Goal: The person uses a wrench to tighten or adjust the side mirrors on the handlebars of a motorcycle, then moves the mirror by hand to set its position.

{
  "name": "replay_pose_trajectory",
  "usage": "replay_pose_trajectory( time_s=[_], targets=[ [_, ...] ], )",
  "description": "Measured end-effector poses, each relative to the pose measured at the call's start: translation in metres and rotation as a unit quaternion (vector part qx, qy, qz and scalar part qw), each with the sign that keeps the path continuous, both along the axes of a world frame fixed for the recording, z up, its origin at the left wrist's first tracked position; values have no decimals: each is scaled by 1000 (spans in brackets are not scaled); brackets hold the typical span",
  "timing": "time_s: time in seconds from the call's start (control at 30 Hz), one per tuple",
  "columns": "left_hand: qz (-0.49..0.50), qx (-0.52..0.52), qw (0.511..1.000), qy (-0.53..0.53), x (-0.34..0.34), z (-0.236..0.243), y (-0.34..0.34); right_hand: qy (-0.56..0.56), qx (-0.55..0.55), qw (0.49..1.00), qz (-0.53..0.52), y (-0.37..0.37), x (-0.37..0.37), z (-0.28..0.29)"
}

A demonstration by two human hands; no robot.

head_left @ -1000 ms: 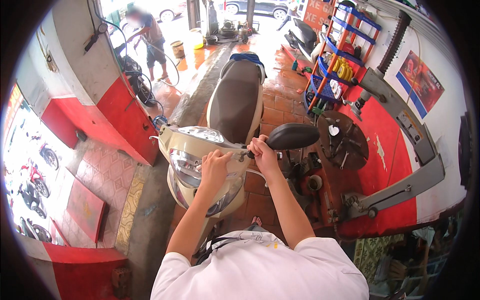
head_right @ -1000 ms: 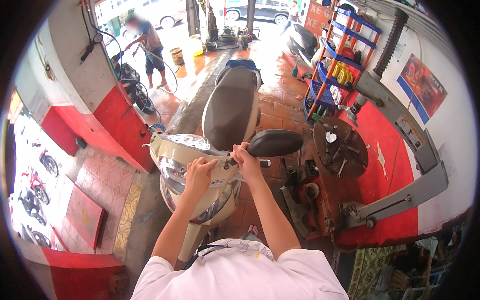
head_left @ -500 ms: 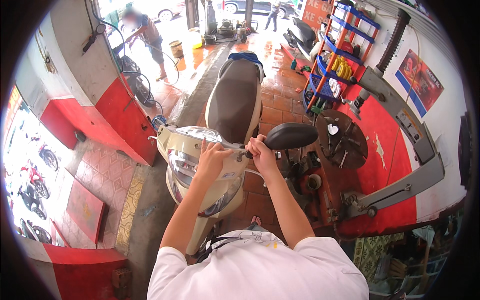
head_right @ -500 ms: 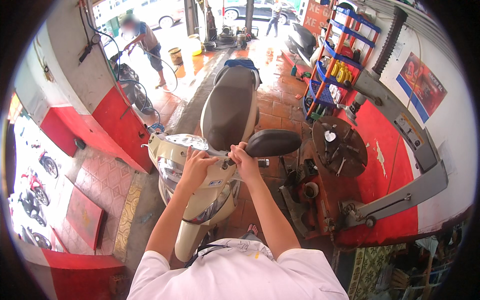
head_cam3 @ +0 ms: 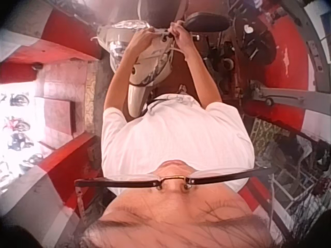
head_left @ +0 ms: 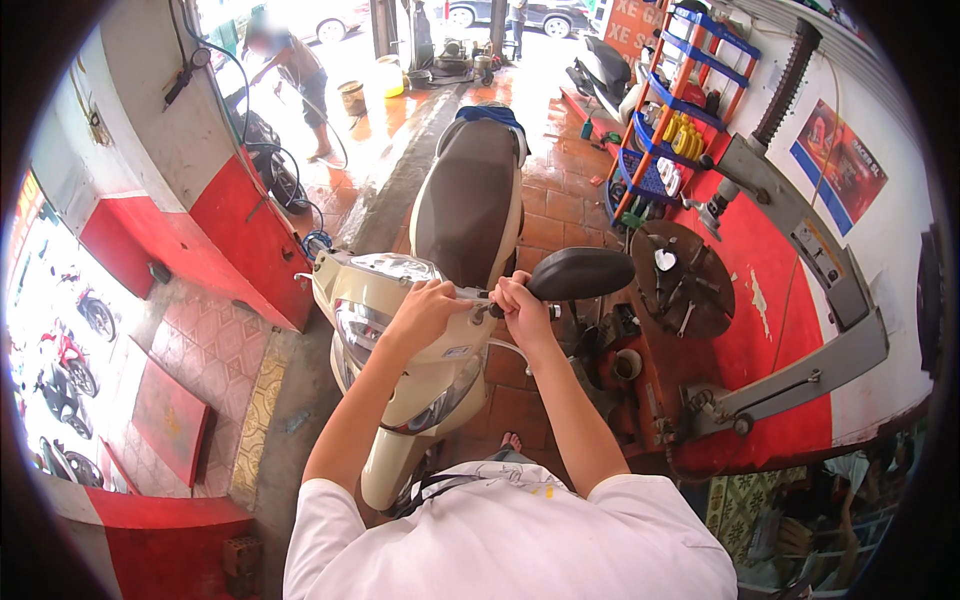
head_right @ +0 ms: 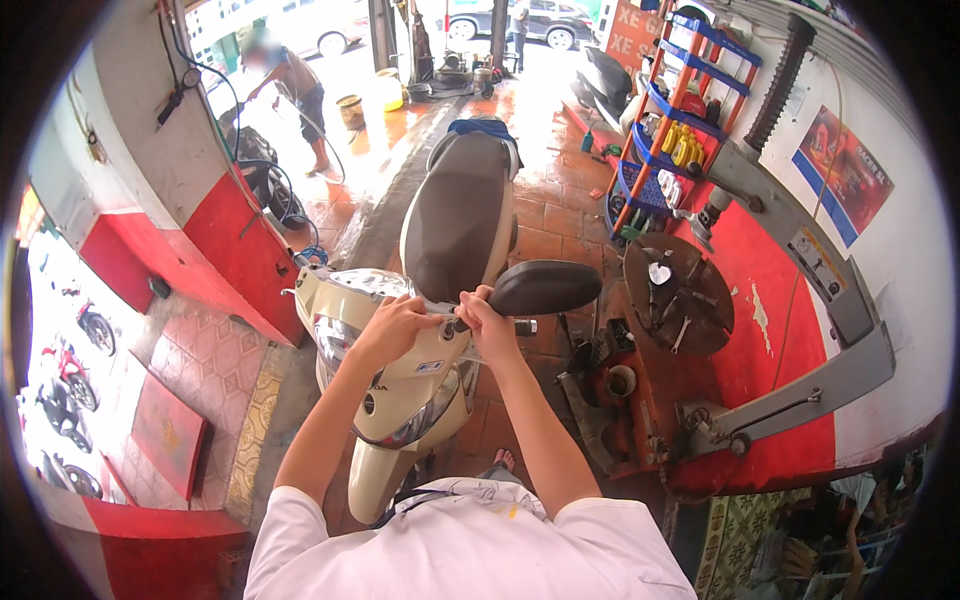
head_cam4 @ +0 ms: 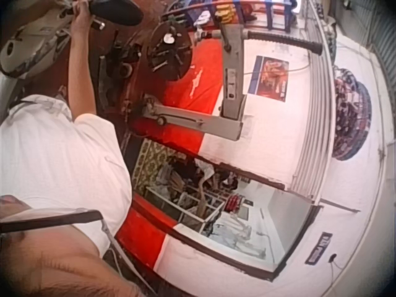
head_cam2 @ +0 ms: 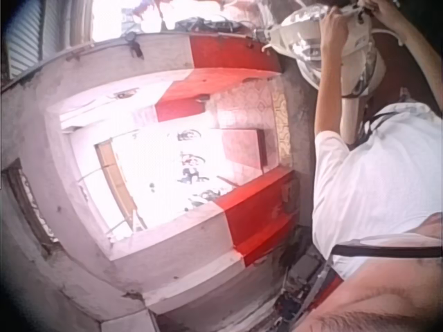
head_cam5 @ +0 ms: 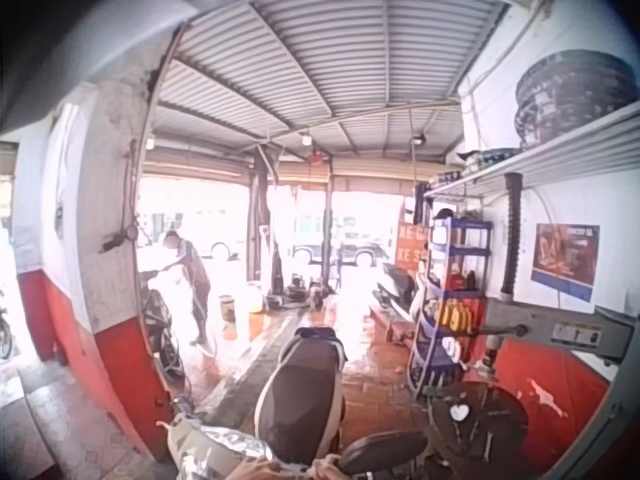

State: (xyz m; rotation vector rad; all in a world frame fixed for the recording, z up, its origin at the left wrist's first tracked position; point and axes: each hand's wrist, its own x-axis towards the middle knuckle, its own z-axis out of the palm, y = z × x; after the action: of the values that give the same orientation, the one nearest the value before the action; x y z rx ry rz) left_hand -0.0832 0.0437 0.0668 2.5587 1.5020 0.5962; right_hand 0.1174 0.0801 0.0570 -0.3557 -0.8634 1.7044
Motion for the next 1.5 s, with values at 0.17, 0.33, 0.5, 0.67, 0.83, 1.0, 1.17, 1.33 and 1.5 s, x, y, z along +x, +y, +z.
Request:
replay_pose_trajectory(
  time_s=[0.17,0.33,0.5,0.67,0.83,1.0,1.17,1.33,1.5],
  targets=[
    [30,27,999,-12,6,0,-24,2,5,1000,-4,0,-2,3],
    [15,0,1000,-27,1,6,-16,-1,7,1000,-1,0,-2,2],
    [37,17,998,-50,0,-2,-14,-3,5,1000,5,1,1,2],
    [47,49,997,-37,2,-10,-15,-6,-10,1000,-7,-2,-1,4],
    [36,58,997,-45,-1,-14,-12,-9,-18,999,-42,-5,-7,6],
    [11,44,999,12,-3,-7,-1,-6,-23,1000,-18,-1,-3,8],
    [15,44,999,14,0,-6,-1,21,-23,999,-38,-1,-7,7],
    [-28,48,998,18,-8,3,4,34,-70,993,-86,-8,-22,9],
    [-49,31,997,54,-5,8,14,42,-34,998,-11,2,-5,2]
  ],
)
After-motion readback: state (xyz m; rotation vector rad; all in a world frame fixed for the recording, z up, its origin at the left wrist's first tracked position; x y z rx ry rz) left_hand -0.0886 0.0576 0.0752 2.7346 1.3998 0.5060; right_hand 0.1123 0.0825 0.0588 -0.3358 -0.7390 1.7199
